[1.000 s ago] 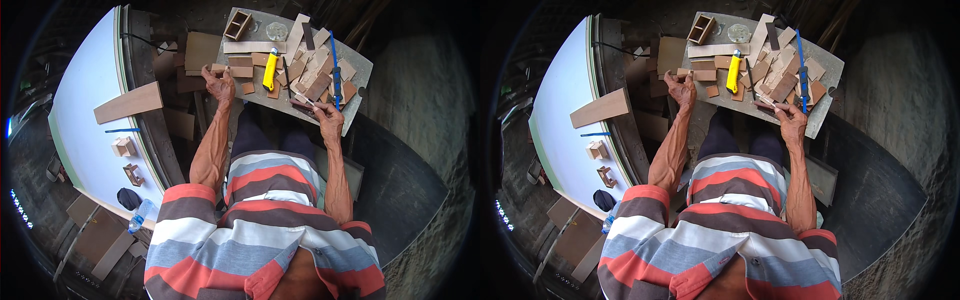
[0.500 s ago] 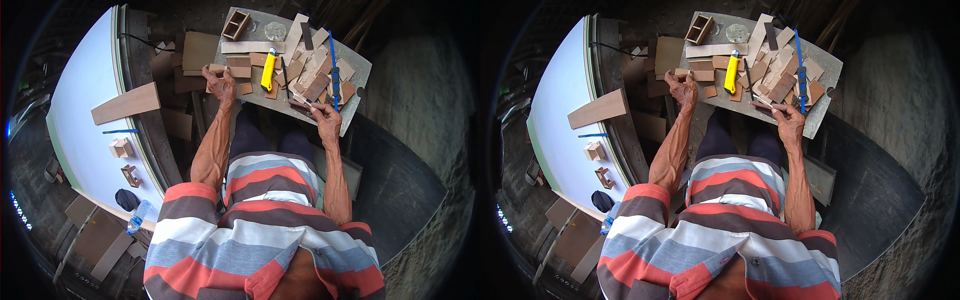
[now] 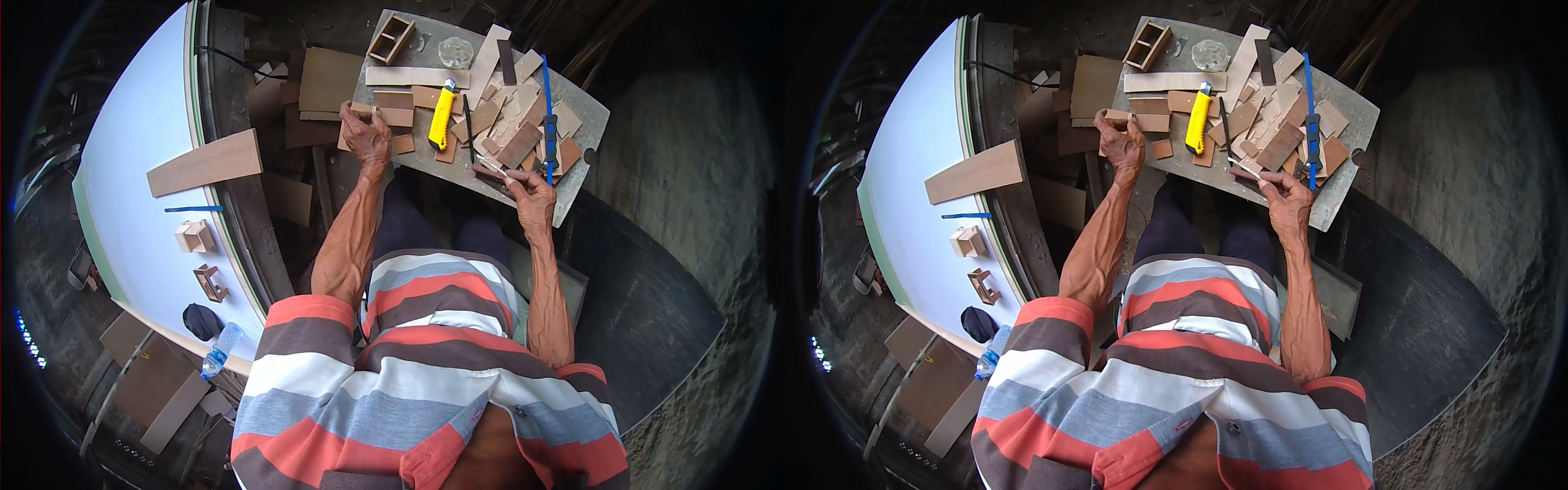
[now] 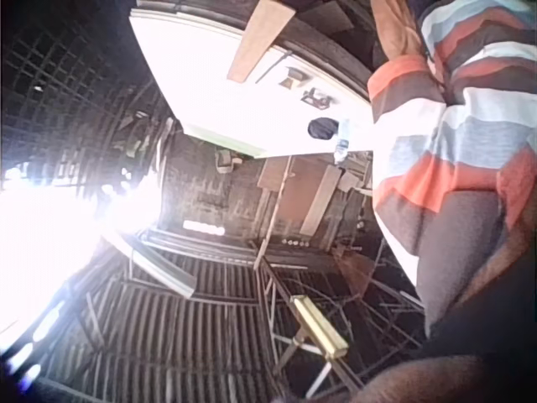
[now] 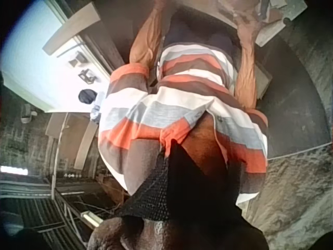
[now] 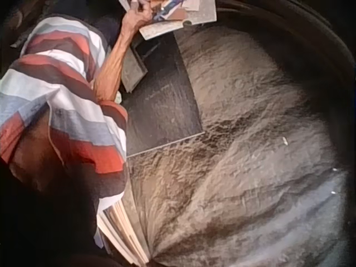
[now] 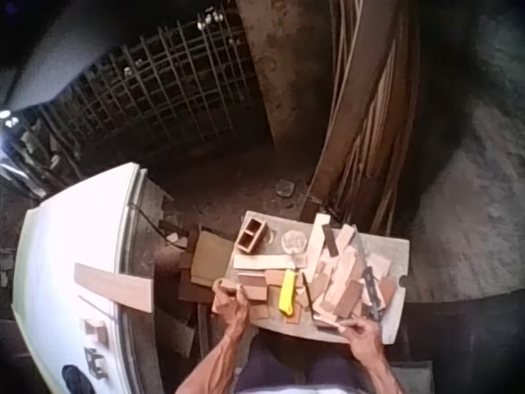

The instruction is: The person assembles small wooden boxes by hand. They pick up small wooden pieces, apply glue from a yellow tube to the edges, and press the pieces together to form the box structure. The person handles the pieces one at a time, carefully aligning them before setting the assembled units down on the workbench.

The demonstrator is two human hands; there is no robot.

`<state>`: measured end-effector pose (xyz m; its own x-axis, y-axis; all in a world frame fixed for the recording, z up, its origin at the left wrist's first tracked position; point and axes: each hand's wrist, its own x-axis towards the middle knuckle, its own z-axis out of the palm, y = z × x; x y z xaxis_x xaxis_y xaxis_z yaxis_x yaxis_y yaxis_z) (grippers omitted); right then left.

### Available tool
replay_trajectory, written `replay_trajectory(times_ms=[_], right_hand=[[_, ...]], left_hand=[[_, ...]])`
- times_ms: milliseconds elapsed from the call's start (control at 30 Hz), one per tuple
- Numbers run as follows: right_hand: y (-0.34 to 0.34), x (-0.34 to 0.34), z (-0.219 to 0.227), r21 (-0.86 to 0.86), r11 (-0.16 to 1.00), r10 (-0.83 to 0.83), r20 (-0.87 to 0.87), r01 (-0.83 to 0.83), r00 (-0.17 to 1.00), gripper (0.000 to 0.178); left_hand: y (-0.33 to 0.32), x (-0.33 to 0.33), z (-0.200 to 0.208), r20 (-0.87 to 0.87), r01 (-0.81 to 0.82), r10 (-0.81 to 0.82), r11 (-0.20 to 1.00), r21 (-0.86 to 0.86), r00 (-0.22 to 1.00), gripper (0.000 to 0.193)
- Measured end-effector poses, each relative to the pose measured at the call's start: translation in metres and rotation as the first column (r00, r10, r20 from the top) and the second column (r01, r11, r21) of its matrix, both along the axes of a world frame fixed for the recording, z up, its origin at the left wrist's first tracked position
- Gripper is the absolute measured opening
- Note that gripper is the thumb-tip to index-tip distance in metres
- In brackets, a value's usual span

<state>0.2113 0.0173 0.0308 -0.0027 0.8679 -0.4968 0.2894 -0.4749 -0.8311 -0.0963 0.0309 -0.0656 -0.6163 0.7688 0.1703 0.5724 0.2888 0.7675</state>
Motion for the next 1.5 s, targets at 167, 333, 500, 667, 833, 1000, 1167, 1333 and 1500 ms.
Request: replay_trajectory(times_ms=[167,333,500,667,833,1000,1167,1333,1500], right_hand=[[0.002,-0.004,-0.006,-0.015,0.999,-0.033,-0.034,0.032,0.999,0.016],[0.006,-0.013,-0.013,-0.030,0.998,-0.064,-0.118,0.061,0.991,0.017],[0.012,-0.029,-0.015,-0.117,0.988,-0.120,-0.178,0.100,0.977,0.019],[0.019,-0.055,-0.012,-0.210,0.963,-0.224,-0.266,0.170,0.938,0.022],[0.023,-0.059,-0.023,-0.207,0.968,-0.195,-0.257,0.143,0.946,0.022],[0.026,-0.052,-0.016,-0.188,0.955,-0.269,-0.223,0.230,0.937,0.018],[0.028,-0.021,-0.017,-0.171,0.904,-0.421,-0.191,0.392,0.887,0.013],[0.016,0.010,-0.021,-0.163,0.856,-0.515,-0.219,0.490,0.829,0.013],[0.004,0.021,-0.016,-0.209,0.821,-0.570,-0.247,0.531,0.784,0.015]], left_hand=[[-0.001,0.006,0.012,-0.092,-0.020,0.011,0.996,-0.092,0.996,0.067],[-0.009,0.004,0.009,0.044,-0.047,0.058,0.976,-0.211,0.997,0.077],[-0.017,0.001,0.010,0.125,-0.062,0.096,0.966,-0.250,0.988,0.081],[-0.036,0.003,0.010,0.193,-0.095,0.149,0.960,-0.263,0.970,0.084],[-0.063,0.014,0.014,0.309,-0.125,0.227,0.940,-0.318,0.924,0.079],[-0.075,0.035,0.031,0.315,0.004,0.083,0.964,-0.266,0.945,0.065],[-0.063,0.065,0.043,0.358,0.348,-0.246,0.902,-0.255,0.900,0.052],[-0.025,0.106,0.044,0.182,0.505,-0.474,0.835,-0.218,0.862,0.033],[0.014,0.144,0.022,-0.116,0.626,-0.692,0.702,-0.341,0.713,0.033]])
